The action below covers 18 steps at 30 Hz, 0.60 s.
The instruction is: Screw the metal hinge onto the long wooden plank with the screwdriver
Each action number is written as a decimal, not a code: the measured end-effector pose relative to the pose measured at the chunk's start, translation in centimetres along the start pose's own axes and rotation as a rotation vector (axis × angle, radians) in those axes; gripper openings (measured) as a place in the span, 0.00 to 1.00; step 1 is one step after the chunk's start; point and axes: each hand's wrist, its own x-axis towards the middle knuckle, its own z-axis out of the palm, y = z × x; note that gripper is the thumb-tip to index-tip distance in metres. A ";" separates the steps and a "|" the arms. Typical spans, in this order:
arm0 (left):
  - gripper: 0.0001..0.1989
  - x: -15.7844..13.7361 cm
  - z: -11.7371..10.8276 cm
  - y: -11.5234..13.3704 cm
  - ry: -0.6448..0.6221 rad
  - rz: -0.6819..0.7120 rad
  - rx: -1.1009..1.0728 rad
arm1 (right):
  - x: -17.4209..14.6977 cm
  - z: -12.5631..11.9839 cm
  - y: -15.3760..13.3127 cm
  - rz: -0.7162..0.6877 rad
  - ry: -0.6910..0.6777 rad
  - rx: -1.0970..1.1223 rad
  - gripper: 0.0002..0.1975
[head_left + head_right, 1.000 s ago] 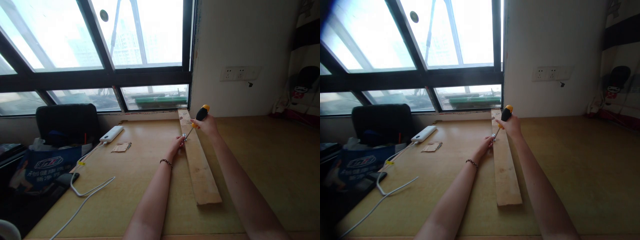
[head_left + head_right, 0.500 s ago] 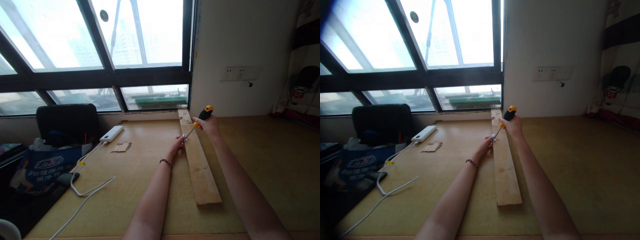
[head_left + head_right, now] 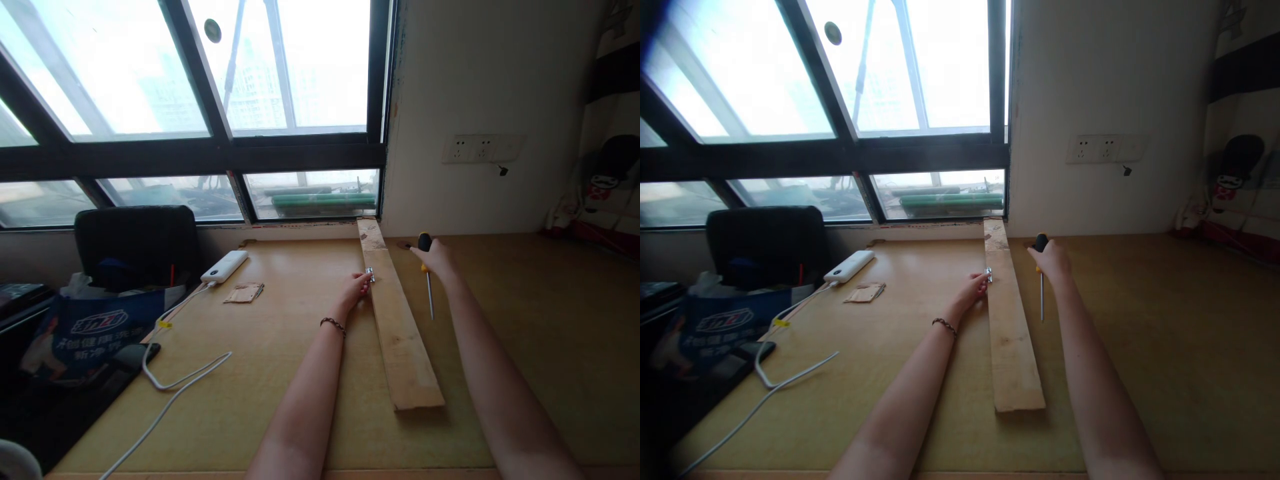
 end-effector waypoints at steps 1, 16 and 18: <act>0.12 0.1 -0.1 -0.1 -0.031 0.013 -0.004 | 0.3 1.0 0.6 0.010 -0.082 -0.053 0.30; 0.10 0.8 -0.2 -0.8 -0.024 0.060 0.002 | -0.1 7.3 2.8 -0.025 -0.366 -0.218 0.24; 0.10 0.7 -0.2 -0.8 -0.020 0.062 -0.013 | -0.6 7.2 2.5 -0.013 -0.321 -0.207 0.22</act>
